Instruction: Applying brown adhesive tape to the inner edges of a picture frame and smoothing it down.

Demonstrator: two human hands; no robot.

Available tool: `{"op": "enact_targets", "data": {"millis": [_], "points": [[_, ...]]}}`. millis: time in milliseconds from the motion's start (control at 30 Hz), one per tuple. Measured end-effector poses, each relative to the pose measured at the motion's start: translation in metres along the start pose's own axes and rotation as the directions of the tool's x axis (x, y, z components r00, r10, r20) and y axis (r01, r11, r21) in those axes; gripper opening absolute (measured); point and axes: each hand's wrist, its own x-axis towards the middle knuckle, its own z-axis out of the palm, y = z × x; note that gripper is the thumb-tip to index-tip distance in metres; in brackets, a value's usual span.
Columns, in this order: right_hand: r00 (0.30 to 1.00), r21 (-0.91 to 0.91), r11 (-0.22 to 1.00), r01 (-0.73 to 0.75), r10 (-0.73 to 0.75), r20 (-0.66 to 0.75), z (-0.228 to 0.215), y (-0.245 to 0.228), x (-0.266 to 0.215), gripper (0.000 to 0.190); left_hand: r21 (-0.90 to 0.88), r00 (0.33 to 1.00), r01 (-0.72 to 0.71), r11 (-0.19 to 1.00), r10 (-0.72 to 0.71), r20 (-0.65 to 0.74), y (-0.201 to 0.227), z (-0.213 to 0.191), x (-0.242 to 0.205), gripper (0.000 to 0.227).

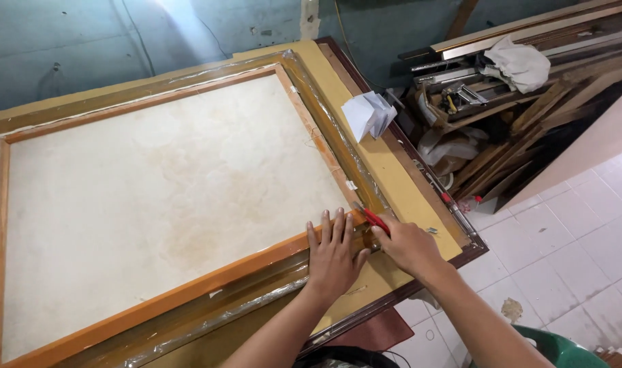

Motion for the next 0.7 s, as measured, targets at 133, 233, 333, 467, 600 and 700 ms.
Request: {"op": "enact_targets", "data": {"millis": [133,233,333,467,600,700], "points": [[1.0,-0.092,0.996,0.01,-0.008,0.014,0.002,0.001,0.005,0.048,0.031,1.0,-0.006,1.0,0.007,-0.024,-0.001,0.007,0.002,0.071],[1.0,-0.119,0.993,0.027,-0.026,0.011,0.003,0.0,0.004,0.046,0.053,0.998,-0.005,0.999,0.009,-0.058,-0.001,0.008,0.002,0.071],[1.0,-0.178,0.984,0.004,-0.002,0.013,0.008,0.003,0.006,0.045,0.052,0.997,-0.009,0.999,0.013,-0.07,-0.001,0.008,0.001,0.071],[1.0,-0.261,0.965,0.005,-0.009,-0.017,0.013,0.005,0.011,0.042,0.066,0.996,-0.007,0.998,0.012,-0.084,-0.001,0.011,0.002,0.071],[0.998,-0.264,0.964,0.032,-0.047,-0.052,0.023,0.005,0.02,0.039,0.084,0.996,-0.008,0.996,0.015,-0.087,-0.002,0.012,0.001,0.071],[0.998,-0.264,0.964,0.028,-0.041,-0.043,0.019,0.002,0.017,0.039,0.082,0.998,-0.008,0.997,0.014,-0.066,-0.001,0.007,0.0,0.07]]}}
